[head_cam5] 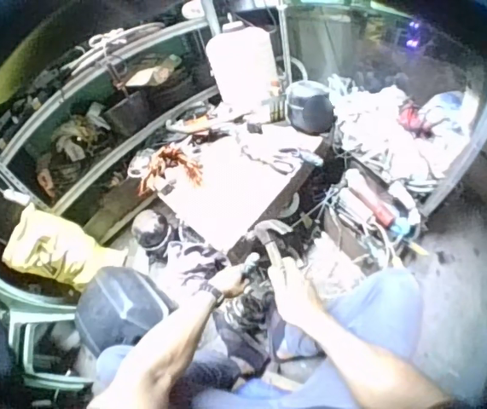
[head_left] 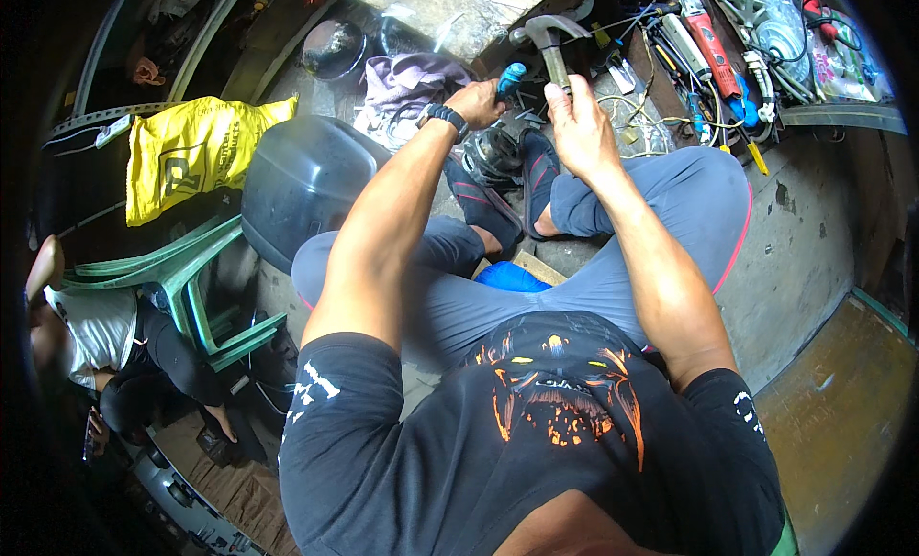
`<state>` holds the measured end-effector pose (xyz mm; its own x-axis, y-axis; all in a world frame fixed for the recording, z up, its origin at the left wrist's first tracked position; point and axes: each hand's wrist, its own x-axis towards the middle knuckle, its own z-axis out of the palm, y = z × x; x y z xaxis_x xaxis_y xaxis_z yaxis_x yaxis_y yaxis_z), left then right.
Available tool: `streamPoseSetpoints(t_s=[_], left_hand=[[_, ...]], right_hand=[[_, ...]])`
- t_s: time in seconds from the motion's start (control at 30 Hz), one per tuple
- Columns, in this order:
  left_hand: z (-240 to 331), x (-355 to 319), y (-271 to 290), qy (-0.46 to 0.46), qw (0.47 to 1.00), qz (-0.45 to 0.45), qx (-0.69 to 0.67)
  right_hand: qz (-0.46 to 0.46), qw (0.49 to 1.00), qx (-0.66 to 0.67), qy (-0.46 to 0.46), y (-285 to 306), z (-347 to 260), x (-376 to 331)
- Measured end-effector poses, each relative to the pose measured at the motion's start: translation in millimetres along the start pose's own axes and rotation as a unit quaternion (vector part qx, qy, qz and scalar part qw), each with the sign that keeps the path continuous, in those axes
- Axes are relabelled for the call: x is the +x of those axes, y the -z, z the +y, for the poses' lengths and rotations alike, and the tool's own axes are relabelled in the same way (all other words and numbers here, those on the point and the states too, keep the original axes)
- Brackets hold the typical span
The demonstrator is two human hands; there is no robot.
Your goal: The person disassembles a motor stator by hitting a screwdriver with a hammer to pry off a component while holding the motor between their legs.
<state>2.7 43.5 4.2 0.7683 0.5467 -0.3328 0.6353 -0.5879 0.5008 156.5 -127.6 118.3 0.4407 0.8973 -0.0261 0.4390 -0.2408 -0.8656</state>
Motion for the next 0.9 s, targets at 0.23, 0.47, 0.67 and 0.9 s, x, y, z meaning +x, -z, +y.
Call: streamPoseSetpoints(t_s=[0.23, 0.47, 0.67, 0.9], left_hand=[[0.9, 5.1, 1.3, -0.009, 1.0, -0.016, -0.02], [-2.0, -3.5, -1.0, -0.004, 1.0, 0.001, -0.007], [-15.1, -17.0, -16.8, -0.017, 0.997, 0.07, -0.022], [-14.5, -32.3, -1.3, 0.014, 0.994, 0.056, -0.095]], right_hand=[[-0.073, 0.994, -0.06, -0.046, -0.2, 13.1, 8.9], [0.148, 0.986, 0.021, 0.077, 0.8, -16.1, 0.3], [-0.067, 0.996, -0.037, 0.056, -5.6, -4.6, 1.0], [0.049, 0.992, 0.11, 0.044, 9.5, -23.9, 6.0]])
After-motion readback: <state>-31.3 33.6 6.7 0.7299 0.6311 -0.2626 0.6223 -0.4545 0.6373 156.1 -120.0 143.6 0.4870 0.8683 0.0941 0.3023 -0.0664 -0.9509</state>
